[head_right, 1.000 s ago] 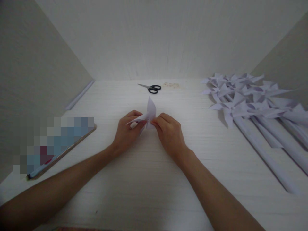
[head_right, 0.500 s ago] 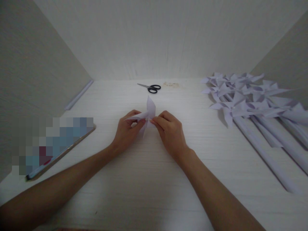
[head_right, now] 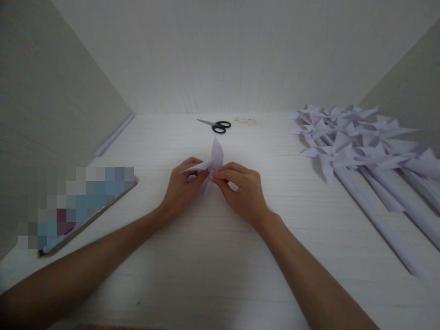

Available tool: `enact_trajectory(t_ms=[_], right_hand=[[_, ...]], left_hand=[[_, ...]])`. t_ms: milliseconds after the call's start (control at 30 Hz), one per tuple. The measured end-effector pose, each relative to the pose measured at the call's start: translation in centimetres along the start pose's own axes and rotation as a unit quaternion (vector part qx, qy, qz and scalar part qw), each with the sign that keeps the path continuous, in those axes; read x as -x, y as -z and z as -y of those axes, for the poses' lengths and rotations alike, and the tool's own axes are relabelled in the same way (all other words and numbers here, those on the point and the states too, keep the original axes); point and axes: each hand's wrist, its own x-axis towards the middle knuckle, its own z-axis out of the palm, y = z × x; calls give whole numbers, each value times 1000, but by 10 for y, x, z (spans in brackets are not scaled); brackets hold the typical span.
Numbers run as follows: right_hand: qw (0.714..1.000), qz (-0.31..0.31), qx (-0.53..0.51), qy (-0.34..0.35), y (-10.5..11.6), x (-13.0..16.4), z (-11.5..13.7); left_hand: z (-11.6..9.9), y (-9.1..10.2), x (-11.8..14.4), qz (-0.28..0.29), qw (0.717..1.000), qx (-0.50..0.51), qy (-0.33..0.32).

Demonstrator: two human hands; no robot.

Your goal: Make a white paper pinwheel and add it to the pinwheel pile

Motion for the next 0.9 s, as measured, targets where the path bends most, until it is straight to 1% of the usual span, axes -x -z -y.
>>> enact_trajectory(t_ms=[167, 267, 333, 400, 500, 567, 667, 900], right_hand=[[1000, 26, 1, 14, -2, 1, 1], [1000, 26, 14, 5, -5, 1, 2], [1000, 14, 11, -25, -6, 0, 1], [997, -8, -12, -77, -6, -1, 0], [983, -51, -78, -157, -6, -2, -4], [972, -72, -121, -187, -6, -3, -5], [965, -79, -148, -201, -6, -4, -5], [968, -77, -117, -207, -7, -4, -5]], left_hand=[[-2, 0, 0, -8, 1000, -10, -11], [-2, 1, 0, -6, 999, -26, -27], [-2, 1, 1, -3, 999, -28, -31], [-2, 1, 1, 1, 999, -27, -25], [-2, 1, 1, 3, 1000, -22, -12], [-3, 0, 1, 1, 1000, -14, -9], [-3, 0, 0, 1, 1000, -1, -3], [3, -1, -1, 18, 997, 67, 20]])
